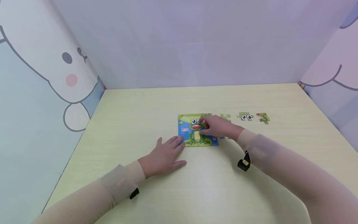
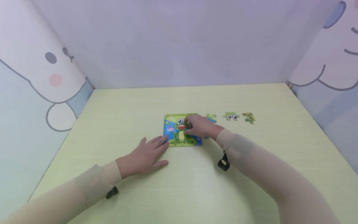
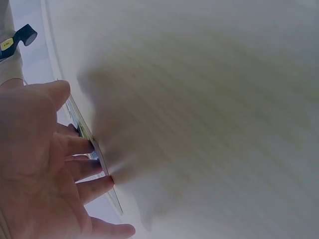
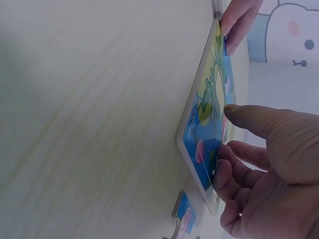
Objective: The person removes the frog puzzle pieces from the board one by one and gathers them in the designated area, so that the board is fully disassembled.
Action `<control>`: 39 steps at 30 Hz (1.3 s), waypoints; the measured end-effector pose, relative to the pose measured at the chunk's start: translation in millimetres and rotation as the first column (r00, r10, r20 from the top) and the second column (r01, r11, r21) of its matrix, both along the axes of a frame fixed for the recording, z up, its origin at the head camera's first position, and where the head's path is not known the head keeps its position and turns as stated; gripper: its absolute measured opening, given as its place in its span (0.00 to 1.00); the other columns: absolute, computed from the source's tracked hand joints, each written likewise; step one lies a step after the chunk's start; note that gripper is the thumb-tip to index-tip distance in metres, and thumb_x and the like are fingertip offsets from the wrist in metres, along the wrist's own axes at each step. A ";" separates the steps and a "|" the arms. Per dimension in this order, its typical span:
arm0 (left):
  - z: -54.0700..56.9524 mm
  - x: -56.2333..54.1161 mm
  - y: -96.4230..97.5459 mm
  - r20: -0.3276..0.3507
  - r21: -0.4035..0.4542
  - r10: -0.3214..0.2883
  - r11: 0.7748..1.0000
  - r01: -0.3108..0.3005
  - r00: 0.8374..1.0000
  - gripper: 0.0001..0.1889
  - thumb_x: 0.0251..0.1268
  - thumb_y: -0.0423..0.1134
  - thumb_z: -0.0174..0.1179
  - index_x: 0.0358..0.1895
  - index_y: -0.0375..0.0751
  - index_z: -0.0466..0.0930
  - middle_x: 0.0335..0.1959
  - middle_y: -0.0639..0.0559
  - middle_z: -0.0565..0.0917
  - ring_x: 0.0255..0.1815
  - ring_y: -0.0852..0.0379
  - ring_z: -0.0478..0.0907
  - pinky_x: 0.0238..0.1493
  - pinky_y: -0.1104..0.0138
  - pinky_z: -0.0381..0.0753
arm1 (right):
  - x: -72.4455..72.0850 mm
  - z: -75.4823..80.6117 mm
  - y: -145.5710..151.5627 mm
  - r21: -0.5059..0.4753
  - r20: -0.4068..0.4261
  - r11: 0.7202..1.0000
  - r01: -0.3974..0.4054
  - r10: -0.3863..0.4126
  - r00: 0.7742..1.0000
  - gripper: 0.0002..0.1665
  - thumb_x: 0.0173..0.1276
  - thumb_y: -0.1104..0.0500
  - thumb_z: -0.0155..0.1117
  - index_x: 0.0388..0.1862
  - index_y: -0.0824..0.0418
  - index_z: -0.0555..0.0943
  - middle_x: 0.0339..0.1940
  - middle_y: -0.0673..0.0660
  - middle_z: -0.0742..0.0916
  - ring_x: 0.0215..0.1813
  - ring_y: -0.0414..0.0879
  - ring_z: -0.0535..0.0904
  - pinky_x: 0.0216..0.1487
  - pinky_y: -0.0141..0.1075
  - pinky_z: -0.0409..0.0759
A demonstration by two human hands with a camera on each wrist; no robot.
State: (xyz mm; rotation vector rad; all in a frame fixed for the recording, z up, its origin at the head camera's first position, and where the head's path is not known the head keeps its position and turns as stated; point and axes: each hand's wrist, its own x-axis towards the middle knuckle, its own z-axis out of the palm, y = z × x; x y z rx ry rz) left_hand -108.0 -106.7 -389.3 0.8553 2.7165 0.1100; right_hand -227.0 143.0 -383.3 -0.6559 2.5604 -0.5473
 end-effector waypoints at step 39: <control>-0.1 0.8 0.5 0.002 -0.003 -0.001 1.000 0.001 1.000 0.39 0.79 0.65 0.50 0.82 0.43 0.62 0.87 0.46 0.57 0.86 0.42 0.56 0.73 0.26 0.59 | 2.6 7.2 -8.2 -0.063 -0.071 0.998 0.024 -0.028 0.997 0.14 0.74 0.57 0.70 0.53 0.60 0.78 0.47 0.58 0.86 0.42 0.48 0.81 0.48 0.44 0.81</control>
